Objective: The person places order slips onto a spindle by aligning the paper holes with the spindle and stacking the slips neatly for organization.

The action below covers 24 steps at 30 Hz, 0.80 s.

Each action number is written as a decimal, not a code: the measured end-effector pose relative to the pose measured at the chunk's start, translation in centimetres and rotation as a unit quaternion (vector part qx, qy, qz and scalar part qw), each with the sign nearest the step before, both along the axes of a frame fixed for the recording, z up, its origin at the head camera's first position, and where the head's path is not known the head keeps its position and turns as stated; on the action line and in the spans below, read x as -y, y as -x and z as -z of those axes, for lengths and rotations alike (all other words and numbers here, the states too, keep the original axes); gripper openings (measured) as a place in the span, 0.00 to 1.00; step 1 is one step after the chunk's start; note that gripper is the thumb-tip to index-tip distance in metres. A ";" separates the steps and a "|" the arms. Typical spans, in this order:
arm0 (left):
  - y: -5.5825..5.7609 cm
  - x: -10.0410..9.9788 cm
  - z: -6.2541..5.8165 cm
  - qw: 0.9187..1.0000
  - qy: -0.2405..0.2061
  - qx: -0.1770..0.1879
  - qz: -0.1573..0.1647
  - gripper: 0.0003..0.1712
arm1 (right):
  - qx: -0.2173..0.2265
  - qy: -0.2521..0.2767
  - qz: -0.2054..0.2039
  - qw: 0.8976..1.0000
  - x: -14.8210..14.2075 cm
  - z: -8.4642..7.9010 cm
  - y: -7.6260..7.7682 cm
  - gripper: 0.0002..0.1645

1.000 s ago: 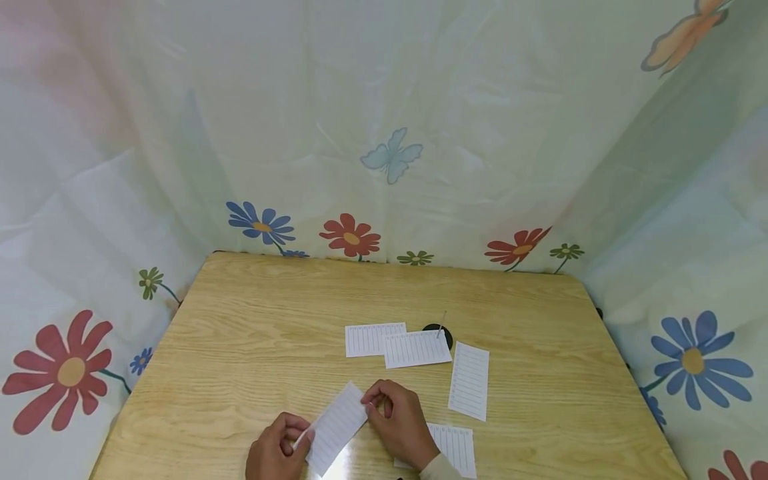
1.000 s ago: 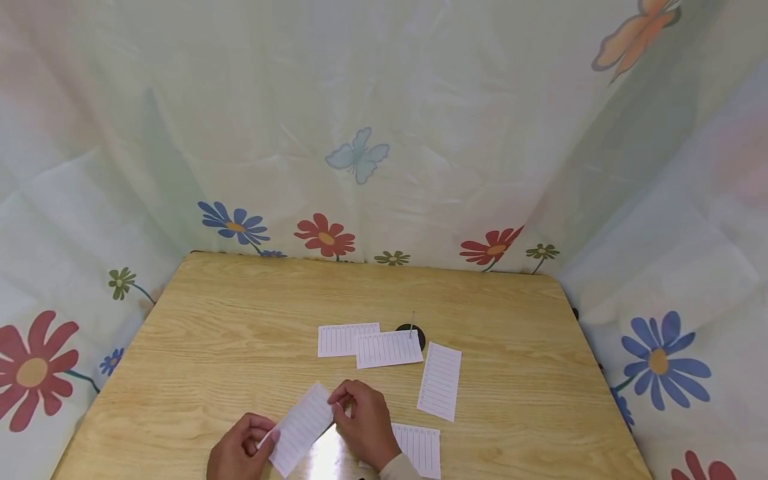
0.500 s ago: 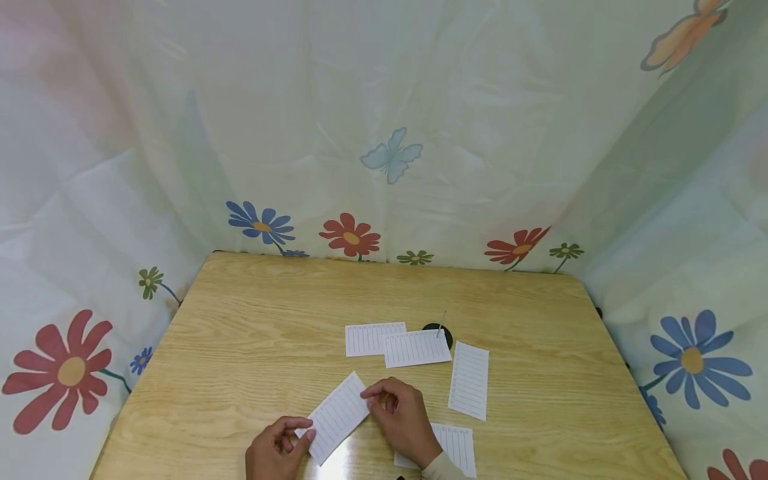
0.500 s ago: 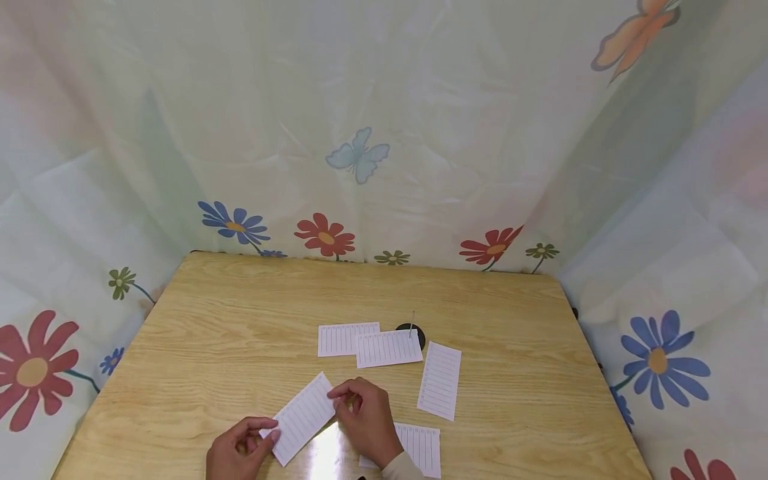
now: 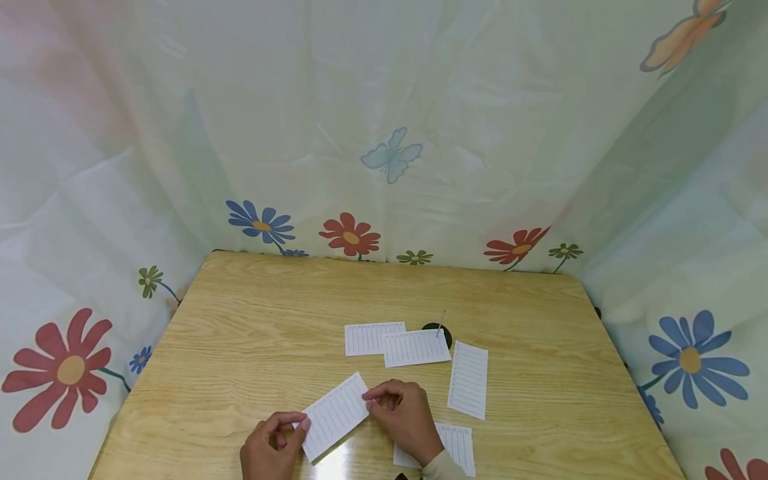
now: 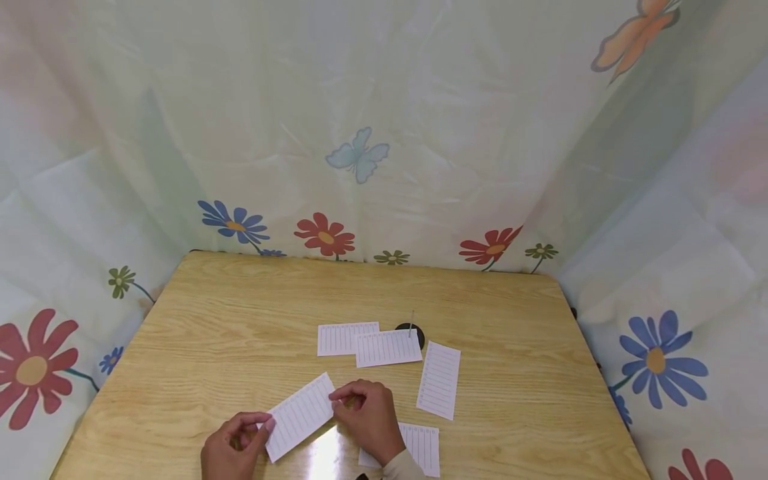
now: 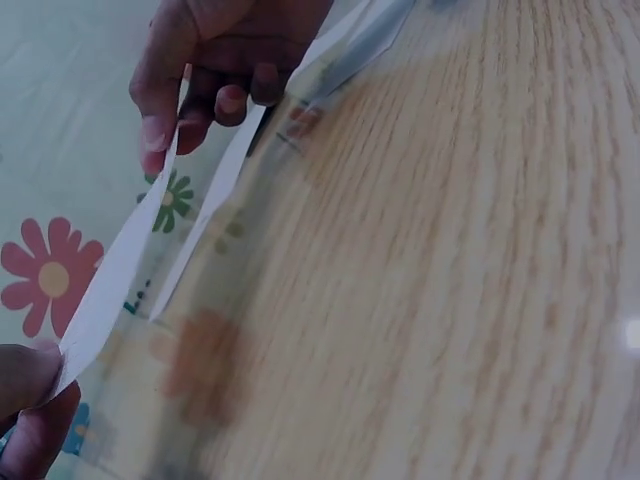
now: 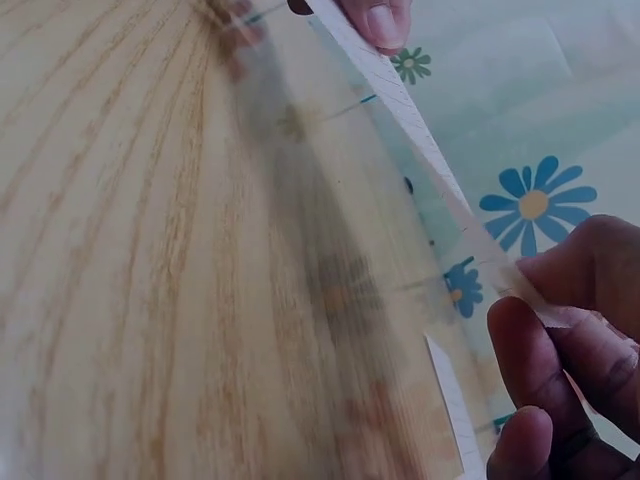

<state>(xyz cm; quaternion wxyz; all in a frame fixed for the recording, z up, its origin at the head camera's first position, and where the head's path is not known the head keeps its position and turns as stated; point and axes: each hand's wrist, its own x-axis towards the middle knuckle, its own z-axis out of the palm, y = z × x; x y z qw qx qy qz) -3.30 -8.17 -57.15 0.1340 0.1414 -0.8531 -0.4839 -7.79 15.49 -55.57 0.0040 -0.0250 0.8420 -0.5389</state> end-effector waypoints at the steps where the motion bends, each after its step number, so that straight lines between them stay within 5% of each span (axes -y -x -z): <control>1: 0.0 0.0 -0.1 1.000 -0.002 -0.001 -0.001 0.08 | 0.003 0.004 0.002 1.000 0.0 0.0 0.0 0.10; 8: 0.3 -0.2 -0.9 0.999 -0.038 0.004 -0.011 0.09 | 0.008 0.041 -0.002 0.999 -0.5 -0.1 0.3 0.04; 16: 0.5 -0.3 -1.7 0.995 -0.100 0.009 0.024 0.07 | 0.008 0.037 0.003 0.999 -0.9 -0.5 0.5 0.06; 24: 1.0 -0.5 -1.6 0.994 -0.107 0.001 0.034 0.08 | -0.031 0.031 -0.047 0.998 -1.3 -0.7 0.5 0.10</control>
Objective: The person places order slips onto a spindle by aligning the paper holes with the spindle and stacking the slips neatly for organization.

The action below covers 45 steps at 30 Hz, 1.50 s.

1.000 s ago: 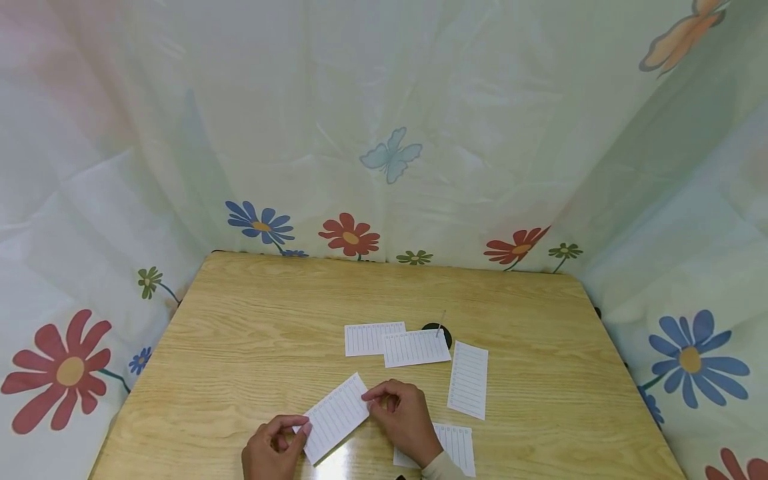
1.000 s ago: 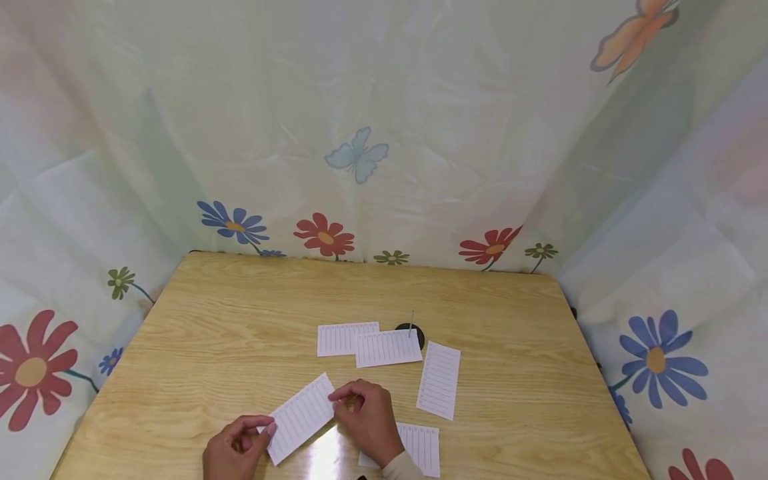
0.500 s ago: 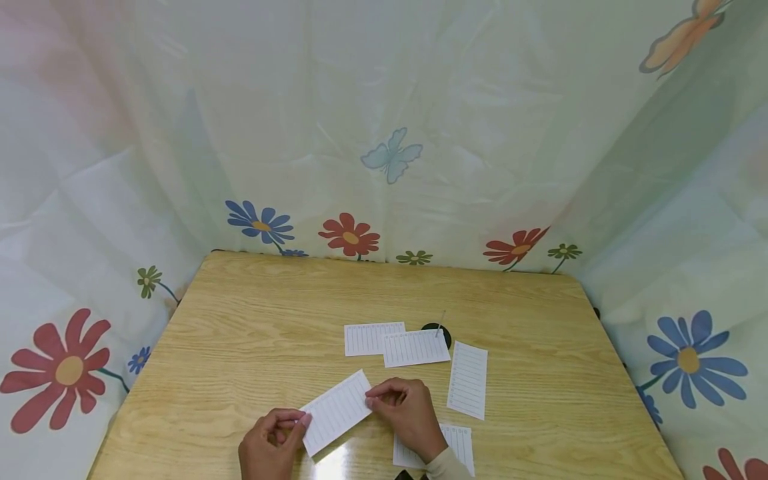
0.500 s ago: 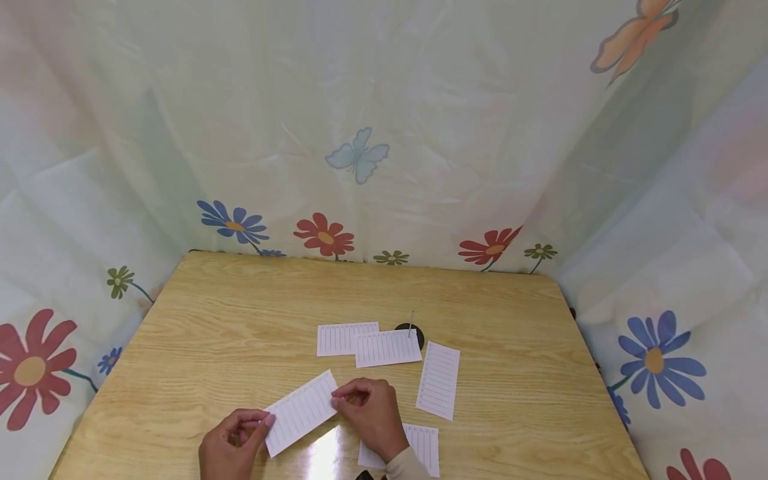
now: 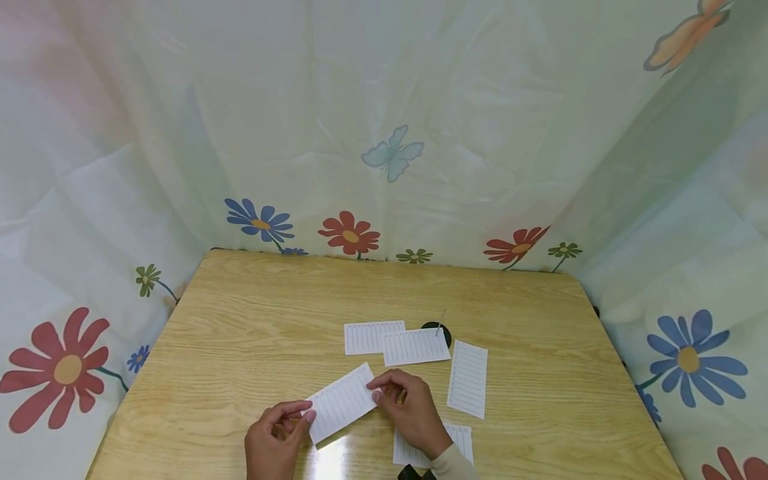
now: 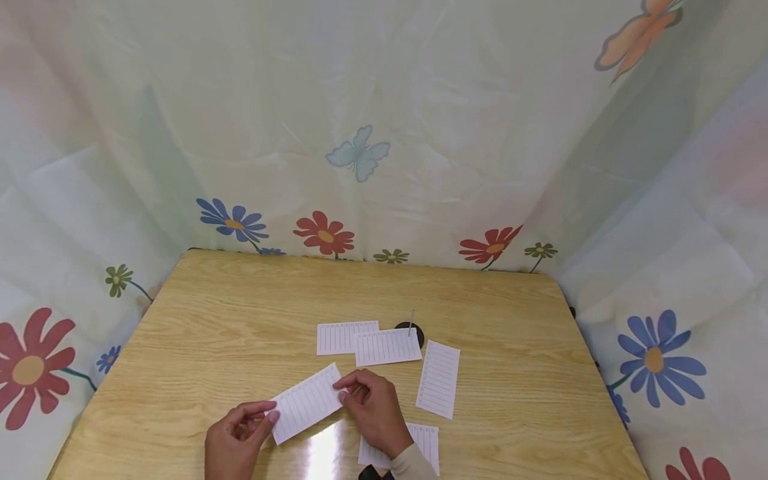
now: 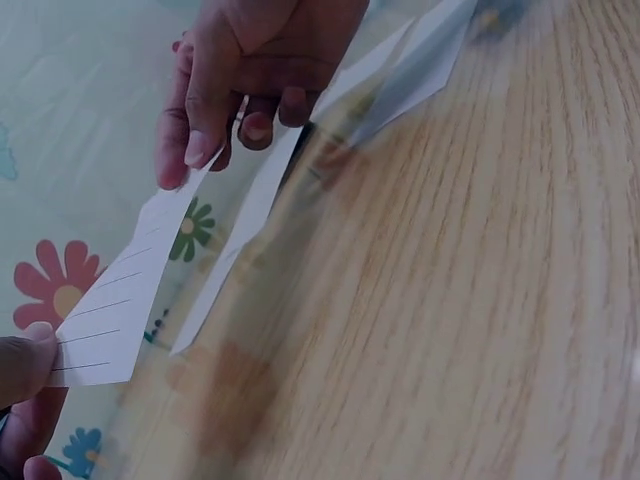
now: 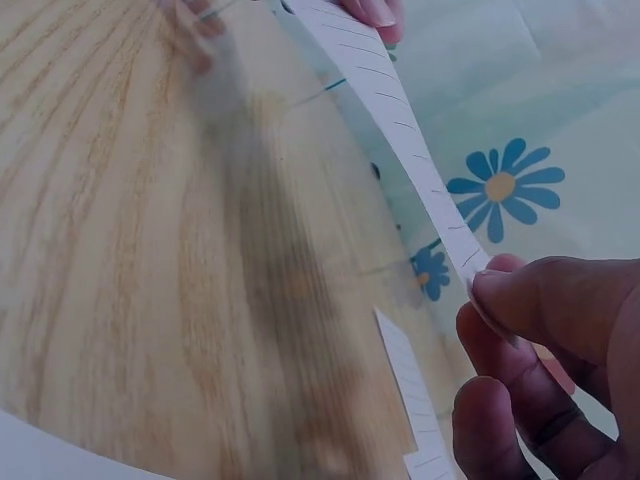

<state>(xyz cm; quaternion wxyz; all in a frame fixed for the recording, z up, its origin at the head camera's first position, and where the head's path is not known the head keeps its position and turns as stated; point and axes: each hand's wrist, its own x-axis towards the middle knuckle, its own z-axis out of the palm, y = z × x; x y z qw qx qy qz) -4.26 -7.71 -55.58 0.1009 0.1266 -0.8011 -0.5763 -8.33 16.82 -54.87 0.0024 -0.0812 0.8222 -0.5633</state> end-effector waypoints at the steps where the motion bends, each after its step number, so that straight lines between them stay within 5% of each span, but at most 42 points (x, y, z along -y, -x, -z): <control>1: 0.0 0.0 0.0 1.000 0.001 -0.002 -0.003 0.07 | -0.003 -0.002 -0.003 1.000 -0.1 0.0 0.0 0.10; 20: 1.4 -0.9 -1.0 0.999 -0.035 -0.027 -0.005 0.08 | -0.025 0.025 0.033 0.999 -1.1 -1.0 0.5 0.09; 45: 4.0 -2.9 -2.4 0.995 -0.023 -0.080 0.051 0.11 | -0.043 -0.001 0.076 0.996 -3.6 -4.2 1.3 0.09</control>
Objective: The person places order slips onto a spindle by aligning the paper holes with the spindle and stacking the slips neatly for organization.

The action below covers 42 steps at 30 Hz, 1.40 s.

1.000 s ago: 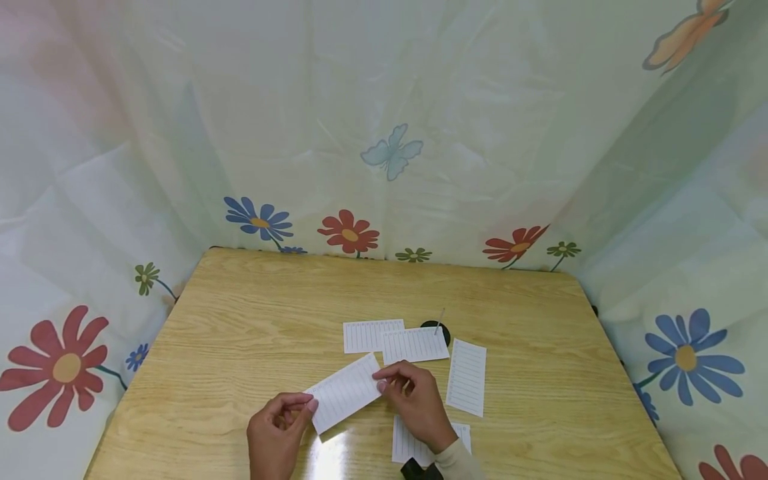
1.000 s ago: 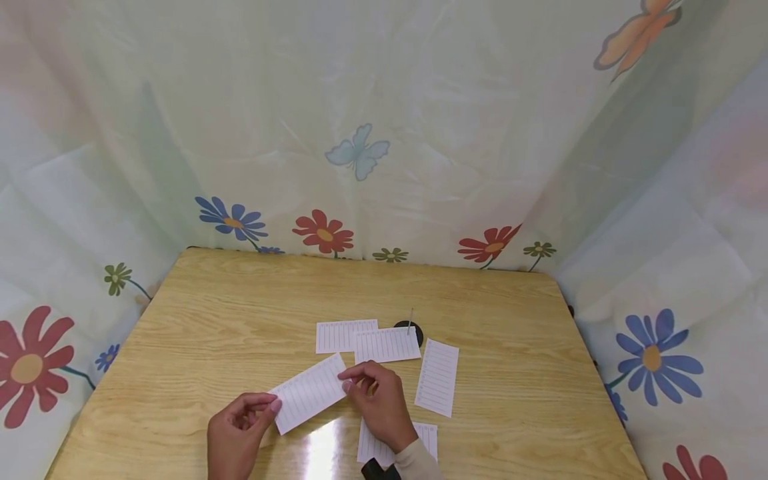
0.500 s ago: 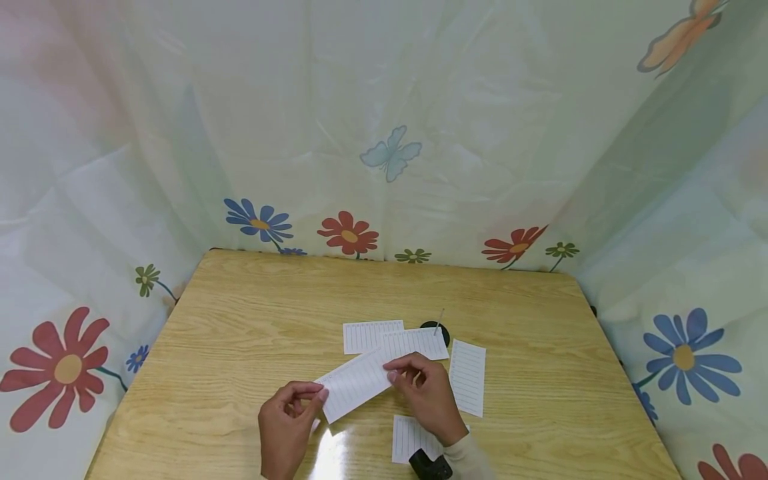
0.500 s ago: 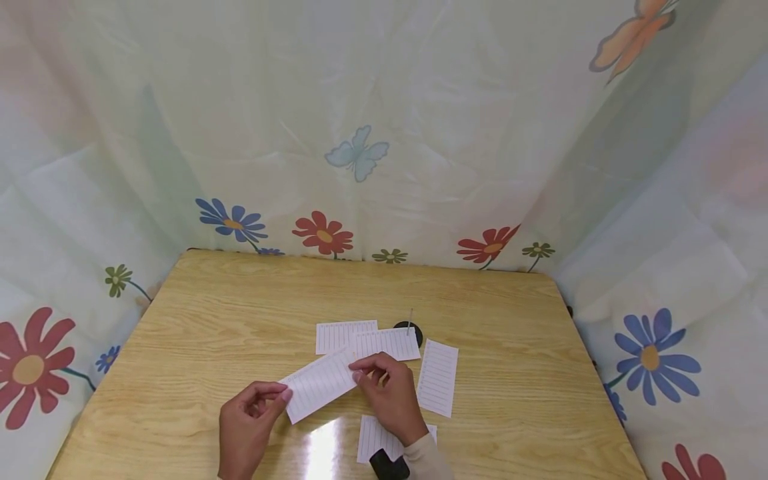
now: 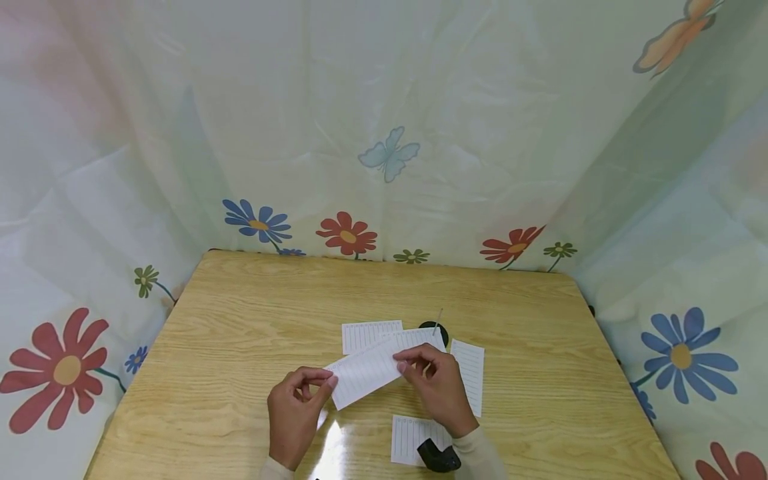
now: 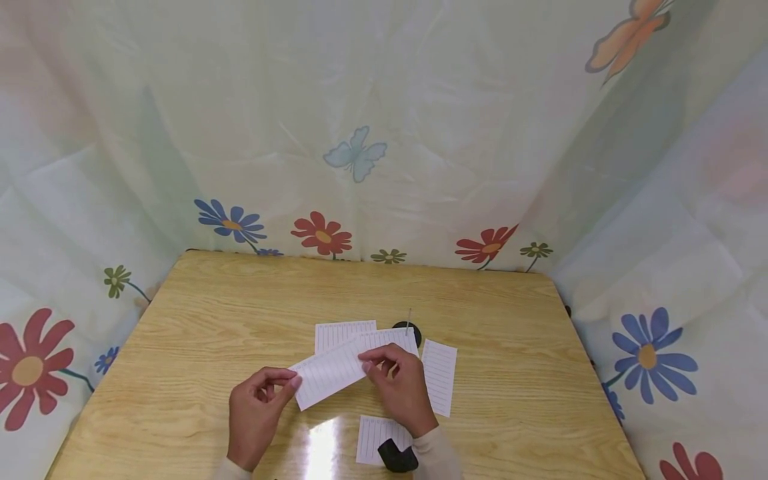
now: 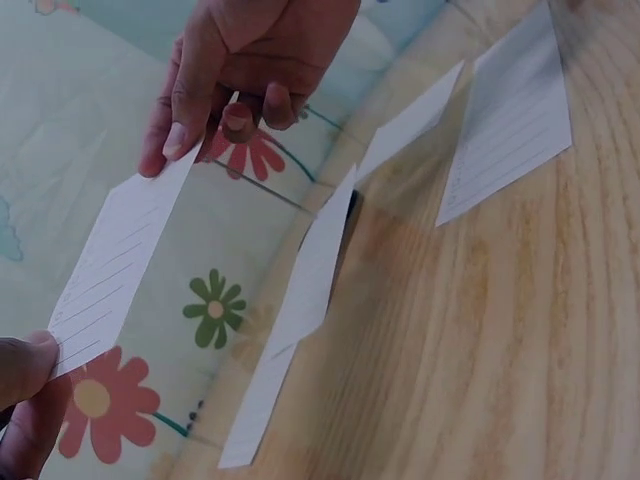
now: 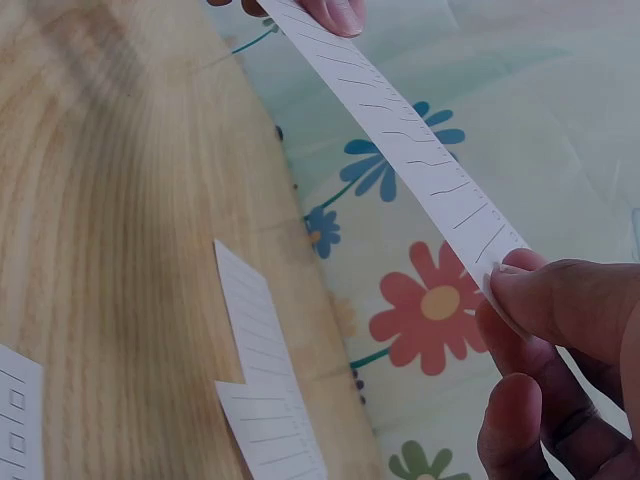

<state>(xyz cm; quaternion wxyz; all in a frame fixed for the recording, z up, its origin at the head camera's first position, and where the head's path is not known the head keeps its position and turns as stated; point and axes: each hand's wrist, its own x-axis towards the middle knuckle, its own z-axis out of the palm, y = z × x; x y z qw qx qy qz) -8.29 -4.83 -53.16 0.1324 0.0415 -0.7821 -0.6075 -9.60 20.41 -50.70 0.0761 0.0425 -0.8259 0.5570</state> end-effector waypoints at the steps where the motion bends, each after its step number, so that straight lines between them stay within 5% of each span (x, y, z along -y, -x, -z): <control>1: 0.1 -0.1 -0.1 1.000 0.003 -0.002 0.003 0.11 | -0.006 0.001 -0.001 1.000 -0.1 -0.1 0.0 0.09; 29: 4.5 -2.0 -2.2 0.997 -0.030 -0.022 0.064 0.06 | -0.045 0.000 0.018 0.999 -2.8 -2.1 2.2 0.06; 42: 6.8 -3.0 -4.2 0.994 0.007 -0.049 0.097 0.05 | -0.049 -0.011 0.045 0.998 -3.8 -3.6 2.9 0.06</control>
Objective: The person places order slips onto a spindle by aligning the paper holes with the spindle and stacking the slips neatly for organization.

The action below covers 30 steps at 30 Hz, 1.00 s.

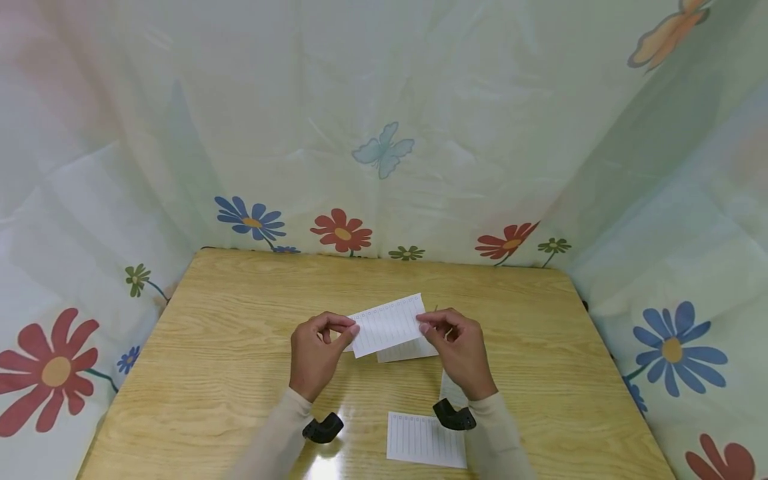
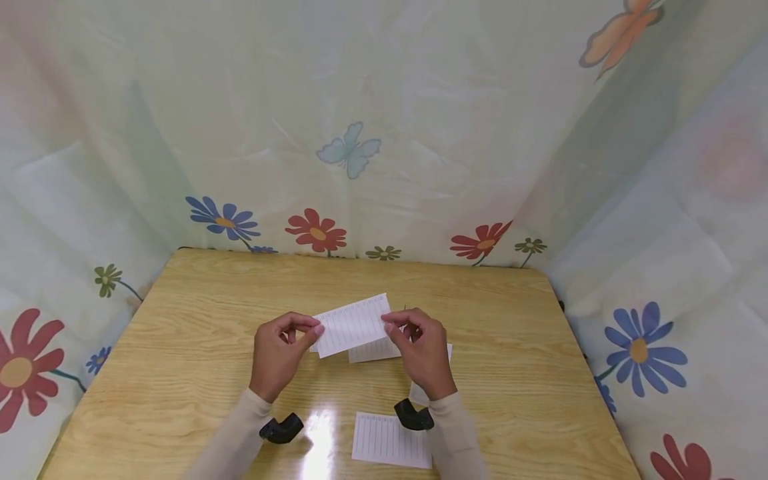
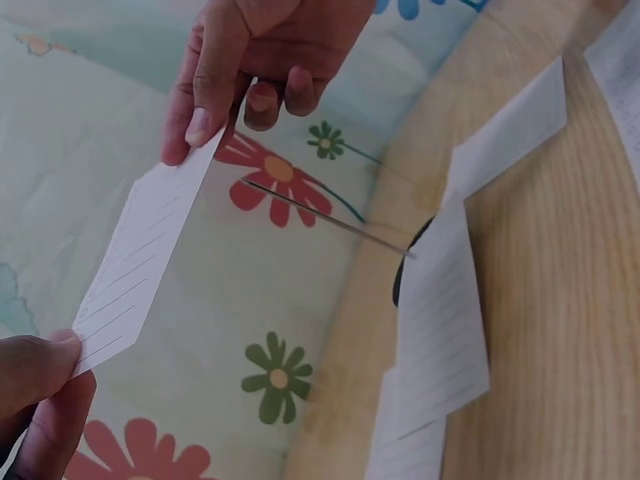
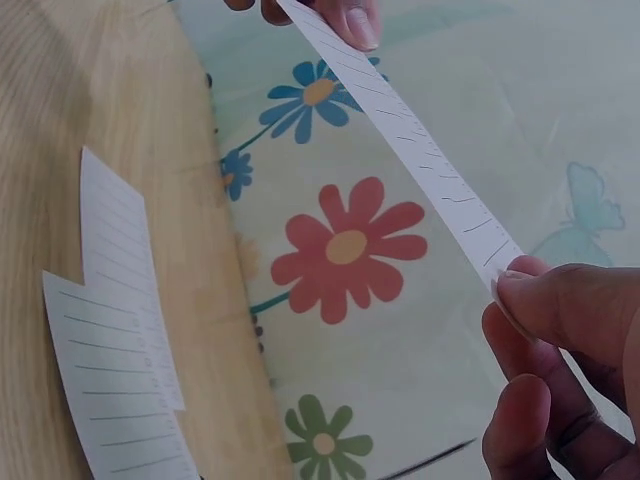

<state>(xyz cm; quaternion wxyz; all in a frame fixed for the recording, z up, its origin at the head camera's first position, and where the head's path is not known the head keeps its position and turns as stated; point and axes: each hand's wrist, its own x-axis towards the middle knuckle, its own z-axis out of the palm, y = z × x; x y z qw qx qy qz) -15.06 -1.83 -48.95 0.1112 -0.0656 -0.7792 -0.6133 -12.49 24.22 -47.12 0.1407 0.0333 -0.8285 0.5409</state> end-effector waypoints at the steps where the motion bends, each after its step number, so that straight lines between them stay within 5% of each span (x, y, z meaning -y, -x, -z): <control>1: 0.2 -0.1 -0.1 1.000 0.001 -0.002 0.003 0.05 | -0.002 -0.001 0.003 1.000 -0.1 -0.1 0.1 0.06; 20: 3.2 -2.5 -1.5 0.999 0.004 -0.005 0.045 0.04 | -0.008 -0.003 0.051 0.999 -2.1 -1.8 1.3 0.07; 30: 4.3 -3.9 -1.4 0.997 0.001 0.018 0.073 0.04 | 0.007 0.013 0.076 0.997 -2.9 -1.3 1.7 0.09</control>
